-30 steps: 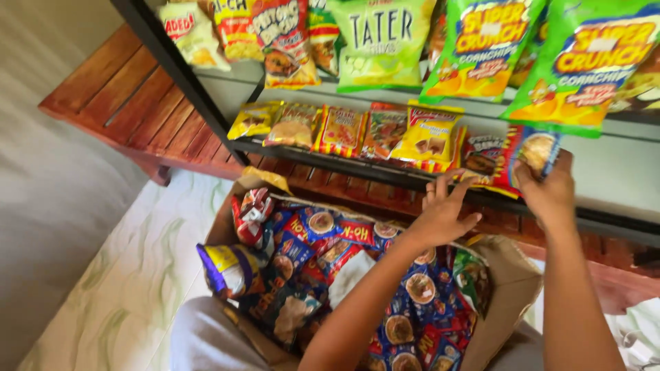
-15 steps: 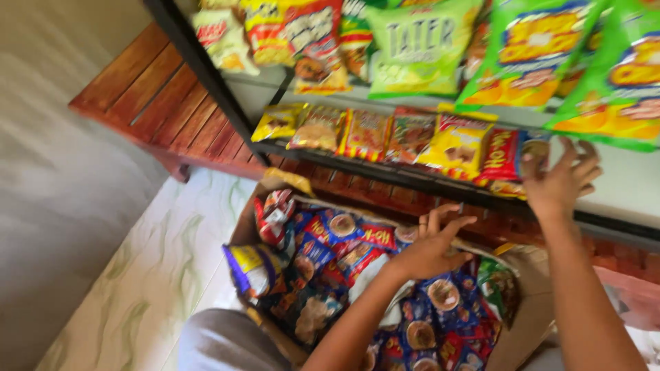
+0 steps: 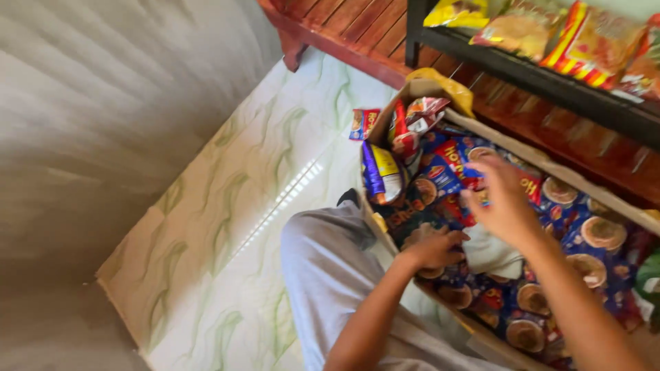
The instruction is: Wiping snack bags with a cloth and placing them on store shelves.
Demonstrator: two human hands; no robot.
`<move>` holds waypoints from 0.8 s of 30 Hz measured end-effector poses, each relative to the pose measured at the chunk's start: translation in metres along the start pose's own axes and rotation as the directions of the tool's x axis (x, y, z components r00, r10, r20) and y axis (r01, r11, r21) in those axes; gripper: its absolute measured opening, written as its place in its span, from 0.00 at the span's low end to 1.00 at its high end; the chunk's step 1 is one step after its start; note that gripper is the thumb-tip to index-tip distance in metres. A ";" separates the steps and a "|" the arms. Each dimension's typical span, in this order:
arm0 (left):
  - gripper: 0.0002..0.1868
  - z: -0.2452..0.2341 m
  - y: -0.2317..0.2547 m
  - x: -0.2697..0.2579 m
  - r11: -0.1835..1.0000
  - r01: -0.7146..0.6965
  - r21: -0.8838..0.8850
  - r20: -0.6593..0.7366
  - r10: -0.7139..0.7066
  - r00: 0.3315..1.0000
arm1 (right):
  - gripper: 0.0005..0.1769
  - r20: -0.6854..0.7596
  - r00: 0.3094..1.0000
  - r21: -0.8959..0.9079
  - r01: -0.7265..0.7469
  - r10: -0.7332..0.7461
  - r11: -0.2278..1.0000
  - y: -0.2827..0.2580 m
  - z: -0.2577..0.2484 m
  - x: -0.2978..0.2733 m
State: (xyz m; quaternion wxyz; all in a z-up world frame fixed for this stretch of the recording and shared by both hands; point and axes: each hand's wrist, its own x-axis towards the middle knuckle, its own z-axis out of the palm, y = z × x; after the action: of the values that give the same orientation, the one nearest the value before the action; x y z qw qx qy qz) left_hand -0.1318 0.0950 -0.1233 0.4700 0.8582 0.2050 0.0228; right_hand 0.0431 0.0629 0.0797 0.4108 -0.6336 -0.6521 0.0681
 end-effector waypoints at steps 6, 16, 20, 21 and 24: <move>0.31 -0.045 0.049 -0.010 0.826 0.184 0.532 0.105 -0.280 0.954 | 0.46 0.079 0.988 0.158 -0.142 0.131 0.977 -0.054 0.142 0.040; 0.37 -0.034 0.033 0.005 0.931 0.207 0.299 -0.048 -0.203 0.978 | 0.43 0.209 0.777 0.696 -0.545 0.594 0.468 0.003 0.055 -0.015; 0.20 -0.008 -0.023 0.042 0.962 -0.117 -0.249 -0.092 0.097 0.991 | 0.29 0.303 0.720 0.803 -0.546 0.624 0.240 0.019 -0.043 -0.066; 0.18 -0.007 -0.025 0.047 0.848 -0.095 -0.521 -0.067 0.070 0.995 | 0.26 0.295 0.748 0.850 -0.489 0.595 0.194 0.019 -0.062 -0.079; 0.30 -0.072 0.078 0.019 0.593 0.081 -0.801 0.079 -0.030 0.996 | 0.21 0.272 0.761 0.870 -0.456 0.590 0.187 0.027 -0.080 -0.099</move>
State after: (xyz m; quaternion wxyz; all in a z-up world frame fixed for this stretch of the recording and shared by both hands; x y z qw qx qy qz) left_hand -0.1051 0.1227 -0.0227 0.8119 0.5485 0.1858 0.0734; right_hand 0.1001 -0.0535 0.0712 0.6743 -0.4912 -0.2229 0.5043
